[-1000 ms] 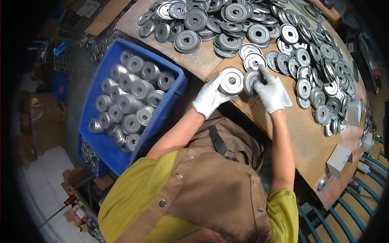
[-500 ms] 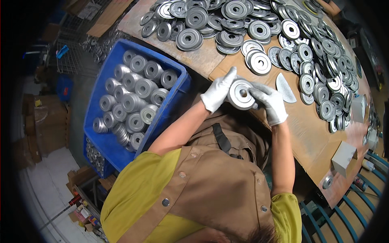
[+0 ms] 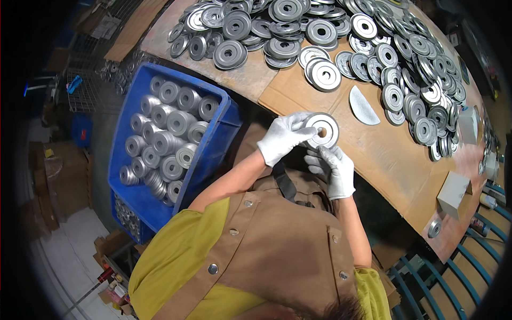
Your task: The person stacks and sorts circular metal rings by hand from a work table into a blue bin.
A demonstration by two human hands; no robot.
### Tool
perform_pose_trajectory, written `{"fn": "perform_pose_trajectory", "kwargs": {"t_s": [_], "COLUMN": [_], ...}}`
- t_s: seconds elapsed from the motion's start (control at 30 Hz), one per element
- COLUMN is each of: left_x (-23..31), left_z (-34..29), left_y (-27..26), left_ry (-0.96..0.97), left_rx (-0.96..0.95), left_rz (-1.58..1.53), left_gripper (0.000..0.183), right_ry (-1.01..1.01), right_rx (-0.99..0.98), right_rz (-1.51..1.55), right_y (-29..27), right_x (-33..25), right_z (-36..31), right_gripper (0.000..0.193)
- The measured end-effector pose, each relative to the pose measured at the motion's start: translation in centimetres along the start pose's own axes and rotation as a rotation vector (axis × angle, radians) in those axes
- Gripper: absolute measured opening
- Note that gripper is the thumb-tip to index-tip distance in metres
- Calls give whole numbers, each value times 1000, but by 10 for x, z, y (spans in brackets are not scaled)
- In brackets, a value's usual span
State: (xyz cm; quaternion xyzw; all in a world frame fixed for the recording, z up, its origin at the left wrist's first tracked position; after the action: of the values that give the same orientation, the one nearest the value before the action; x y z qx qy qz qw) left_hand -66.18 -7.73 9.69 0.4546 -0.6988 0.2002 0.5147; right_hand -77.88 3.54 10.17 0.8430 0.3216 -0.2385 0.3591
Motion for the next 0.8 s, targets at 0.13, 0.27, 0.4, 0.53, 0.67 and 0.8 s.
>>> {"fn": "perform_pose_trajectory", "kwargs": {"t_s": [0.13, 0.27, 0.4, 0.53, 0.67, 0.8], "left_x": [2, 6, 8, 8, 8, 9], "left_z": [0, -5, -6, -4, -3, -1], "left_y": [-1, -6, -6, -5, -4, -1], "left_ry": [31, 39, 37, 55, 21, 48], "left_rx": [2, 15, 20, 8, 13, -14], "left_rz": [67, 98, 139, 129, 140, 135], "left_gripper": [47, 46, 45, 45, 45, 45], "right_ry": [53, 35, 72, 115, 122, 82], "right_rx": [-61, -55, -84, -132, -106, -101], "right_rz": [54, -27, 37, 119, 88, 46], "right_y": [-3, 1, 3, 7, 7, 1], "right_x": [16, 18, 23, 24, 24, 28], "right_z": [5, 5, 6, 3, 1, 3], "right_gripper": [31, 34, 36, 38, 38, 38]}}
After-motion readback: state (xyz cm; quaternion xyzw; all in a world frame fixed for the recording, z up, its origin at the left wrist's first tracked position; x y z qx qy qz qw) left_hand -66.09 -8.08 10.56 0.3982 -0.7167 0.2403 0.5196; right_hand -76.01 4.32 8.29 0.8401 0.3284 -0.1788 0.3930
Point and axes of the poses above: each hand's wrist, its own z-axis towards the middle knuckle, its own y-axis out of the palm, x = y × z, the point moved 9 cm from there along z, towards the middle knuckle, and after that the axes turned 7 degrees about z, right-handed, at the moved point
